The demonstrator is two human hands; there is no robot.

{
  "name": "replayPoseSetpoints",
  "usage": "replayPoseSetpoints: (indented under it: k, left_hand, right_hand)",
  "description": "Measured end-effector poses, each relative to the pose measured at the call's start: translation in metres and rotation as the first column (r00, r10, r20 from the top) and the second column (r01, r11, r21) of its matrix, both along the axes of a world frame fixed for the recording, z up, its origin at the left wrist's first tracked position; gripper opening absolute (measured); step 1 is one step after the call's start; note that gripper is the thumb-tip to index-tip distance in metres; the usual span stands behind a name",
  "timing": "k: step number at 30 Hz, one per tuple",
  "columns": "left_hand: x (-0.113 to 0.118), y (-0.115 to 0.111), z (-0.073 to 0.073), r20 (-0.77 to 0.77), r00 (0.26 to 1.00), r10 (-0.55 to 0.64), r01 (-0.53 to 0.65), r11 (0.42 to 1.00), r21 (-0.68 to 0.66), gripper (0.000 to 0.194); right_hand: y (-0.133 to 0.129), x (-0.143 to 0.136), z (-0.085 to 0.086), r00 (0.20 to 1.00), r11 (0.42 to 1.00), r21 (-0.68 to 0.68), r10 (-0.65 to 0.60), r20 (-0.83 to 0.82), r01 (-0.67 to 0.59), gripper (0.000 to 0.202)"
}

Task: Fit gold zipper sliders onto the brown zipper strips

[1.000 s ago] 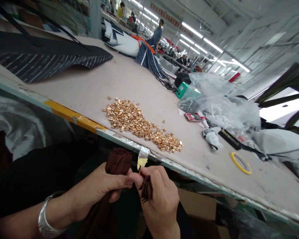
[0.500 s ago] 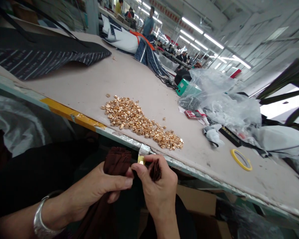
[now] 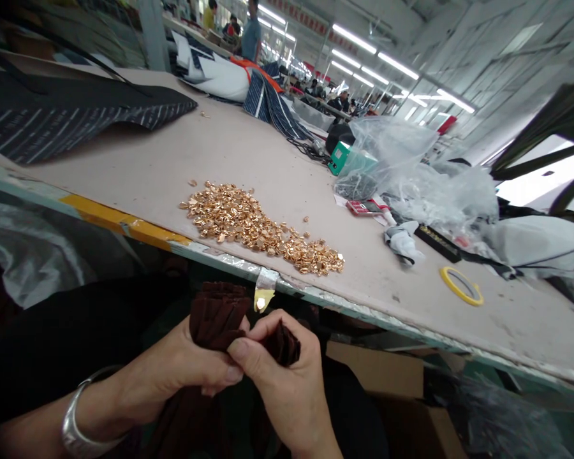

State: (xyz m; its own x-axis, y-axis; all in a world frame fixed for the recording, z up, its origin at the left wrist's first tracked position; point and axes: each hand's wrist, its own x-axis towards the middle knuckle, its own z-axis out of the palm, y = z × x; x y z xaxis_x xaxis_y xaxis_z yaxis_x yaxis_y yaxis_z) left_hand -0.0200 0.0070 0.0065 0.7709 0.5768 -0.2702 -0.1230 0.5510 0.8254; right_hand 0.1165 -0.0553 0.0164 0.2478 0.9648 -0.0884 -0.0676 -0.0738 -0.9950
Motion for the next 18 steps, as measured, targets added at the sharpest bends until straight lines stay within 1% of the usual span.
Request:
replayPoseSetpoints:
  k: [3, 5, 6, 8, 10, 12, 14, 16, 18]
  left_hand:
    - [0.000, 0.001, -0.002, 0.040, 0.998, 0.041, -0.038, 0.997, -0.063, 0.021]
    - [0.000, 0.002, -0.004, 0.031, 0.993, 0.114, -0.110, 0.988, -0.109, 0.026]
    - [0.000, 0.002, -0.005, 0.018, 0.986, 0.164, -0.160, 0.979, -0.123, 0.029]
    - [0.000, 0.004, -0.005, -0.012, 0.967, 0.253, -0.252, 0.961, -0.117, 0.031]
    - [-0.001, 0.005, -0.005, -0.039, 0.958, 0.283, -0.285, 0.956, -0.066, 0.031]
    - [-0.001, 0.005, -0.004, -0.065, 0.964, 0.257, -0.257, 0.966, 0.002, 0.031]
    - [-0.001, 0.004, -0.003, -0.083, 0.973, 0.216, -0.212, 0.976, 0.056, 0.028]
    - [0.000, 0.004, -0.004, -0.082, 0.978, 0.191, -0.188, 0.981, 0.046, 0.027]
    - [0.001, 0.004, -0.005, -0.059, 0.978, 0.199, -0.200, 0.980, -0.017, 0.026]
  right_hand:
    - [0.000, 0.003, -0.007, 0.979, 0.998, -0.046, -0.040, -0.200, 0.032, 0.027]
    - [0.000, 0.005, -0.011, 0.948, 0.997, -0.054, -0.075, -0.309, 0.061, 0.026]
    - [0.000, 0.006, -0.012, 0.938, 0.995, -0.059, -0.093, -0.335, 0.078, 0.028]
    - [-0.001, 0.007, -0.015, 0.942, 0.992, -0.079, -0.120, -0.312, 0.100, 0.029]
    - [-0.002, 0.009, -0.016, 0.968, 0.992, -0.087, -0.113, -0.224, 0.096, 0.026]
    - [-0.003, 0.009, -0.015, 0.992, 0.995, -0.057, -0.083, -0.091, 0.078, 0.022]
    - [-0.004, 0.008, -0.013, 0.995, 0.999, 0.003, -0.053, 0.082, 0.053, 0.016]
    - [-0.006, 0.006, -0.010, 0.956, 0.995, 0.100, -0.047, 0.288, 0.019, 0.011]
    - [-0.008, 0.005, -0.009, 0.867, 0.966, 0.251, -0.076, 0.493, -0.058, 0.006]
